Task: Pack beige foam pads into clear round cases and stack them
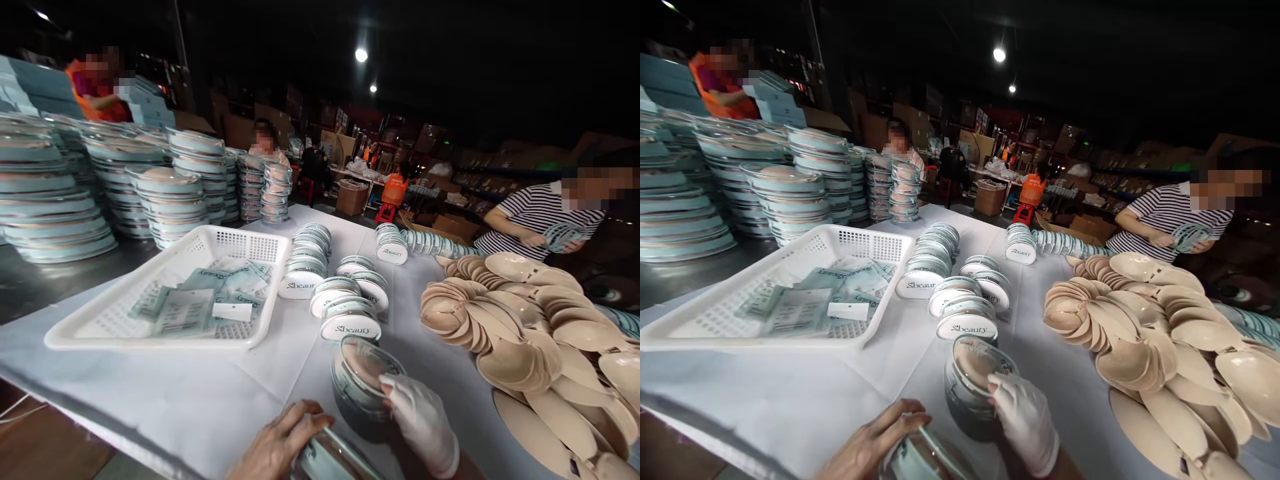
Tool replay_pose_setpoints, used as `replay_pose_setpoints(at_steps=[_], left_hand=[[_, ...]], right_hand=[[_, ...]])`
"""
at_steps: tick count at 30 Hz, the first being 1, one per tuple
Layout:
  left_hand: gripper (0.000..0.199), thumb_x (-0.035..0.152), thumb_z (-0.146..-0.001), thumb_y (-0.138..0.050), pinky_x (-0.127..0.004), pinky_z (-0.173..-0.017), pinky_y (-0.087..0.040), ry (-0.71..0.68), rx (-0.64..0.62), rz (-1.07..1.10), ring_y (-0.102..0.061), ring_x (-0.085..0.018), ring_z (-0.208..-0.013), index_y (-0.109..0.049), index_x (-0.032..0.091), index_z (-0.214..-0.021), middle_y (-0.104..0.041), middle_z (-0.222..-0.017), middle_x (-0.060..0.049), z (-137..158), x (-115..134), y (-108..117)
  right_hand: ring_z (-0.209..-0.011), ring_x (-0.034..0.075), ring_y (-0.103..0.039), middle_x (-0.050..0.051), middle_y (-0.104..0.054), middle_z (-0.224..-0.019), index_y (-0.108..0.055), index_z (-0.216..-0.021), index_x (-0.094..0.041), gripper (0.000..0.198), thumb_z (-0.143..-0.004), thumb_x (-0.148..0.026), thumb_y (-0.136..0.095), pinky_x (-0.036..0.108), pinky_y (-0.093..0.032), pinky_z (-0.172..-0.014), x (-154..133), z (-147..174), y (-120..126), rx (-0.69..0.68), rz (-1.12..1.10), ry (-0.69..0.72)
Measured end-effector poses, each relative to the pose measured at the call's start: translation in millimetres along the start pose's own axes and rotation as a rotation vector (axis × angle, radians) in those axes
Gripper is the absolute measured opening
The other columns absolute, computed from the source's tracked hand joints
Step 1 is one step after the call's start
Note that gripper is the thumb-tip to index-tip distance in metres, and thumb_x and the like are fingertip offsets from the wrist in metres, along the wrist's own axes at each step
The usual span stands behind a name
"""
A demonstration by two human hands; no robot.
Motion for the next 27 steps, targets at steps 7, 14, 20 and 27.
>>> replay_pose_setpoints(at_steps=[7, 14, 20, 27], left_hand=[[0.068, 0.019, -0.084, -0.074, -0.043, -0.114, -0.051, 0.213, 0.155, -0.066, -0.057, -0.030, -0.135, -0.052, 0.026, -0.148, -0.055, -0.144, -0.014, -22.8, -31.6, 29.3], [0.142, 0.056, -0.059, -0.096, -0.069, -0.122, -0.028, 0.205, 0.182, -0.130, -0.006, -0.049, -0.159, -0.007, 0.035, -0.167, 0.002, -0.174, -0.020, -21.7, -47.1, 45.1], [0.129, 0.035, -0.071, -0.093, -0.069, -0.121, -0.028, 0.077, 0.099, -0.244, -0.003, -0.046, -0.159, -0.006, 0.040, -0.166, -0.004, -0.175, -0.017, -52.5, -46.0, 31.2], [0.091, 0.045, -0.088, -0.077, -0.072, -0.114, -0.036, 0.150, -0.055, -0.367, -0.033, -0.046, -0.151, -0.022, 0.051, -0.160, -0.038, -0.165, -0.012, -65.2, -82.2, -3.2]], right_hand=[[-0.087, 0.023, -0.073, 0.005, -0.077, -0.092, -0.076, -0.096, -0.020, 0.028, -0.094, -0.035, -0.052, 0.035, -0.061, -0.078, -4.9, -88.6, -17.9, -0.196, -0.442, -0.100], [-0.122, 0.023, -0.066, 0.014, -0.068, -0.131, -0.065, -0.132, -0.017, 0.047, -0.102, -0.049, -0.049, 0.035, -0.054, -0.107, 15.0, -170.3, 32.8, 0.249, -0.458, 0.074], [-0.144, 0.028, -0.047, 0.012, -0.047, -0.157, -0.060, -0.142, -0.016, 0.054, -0.095, -0.041, -0.061, 0.046, -0.038, -0.124, -1.2, -243.9, -57.2, -0.298, -0.382, 0.165], [-0.120, 0.031, -0.061, 0.010, -0.063, -0.128, -0.076, -0.111, -0.026, 0.025, -0.089, -0.037, -0.069, 0.056, -0.051, -0.105, -2.4, -207.3, -61.8, -0.201, -0.314, 0.050]])
Point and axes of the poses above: each hand's wrist, its own z-axis away from the middle knuckle, its own y-axis out of the back of the hand, x = y × z, the point moved 10 cm from there along -z, towards the middle knuckle
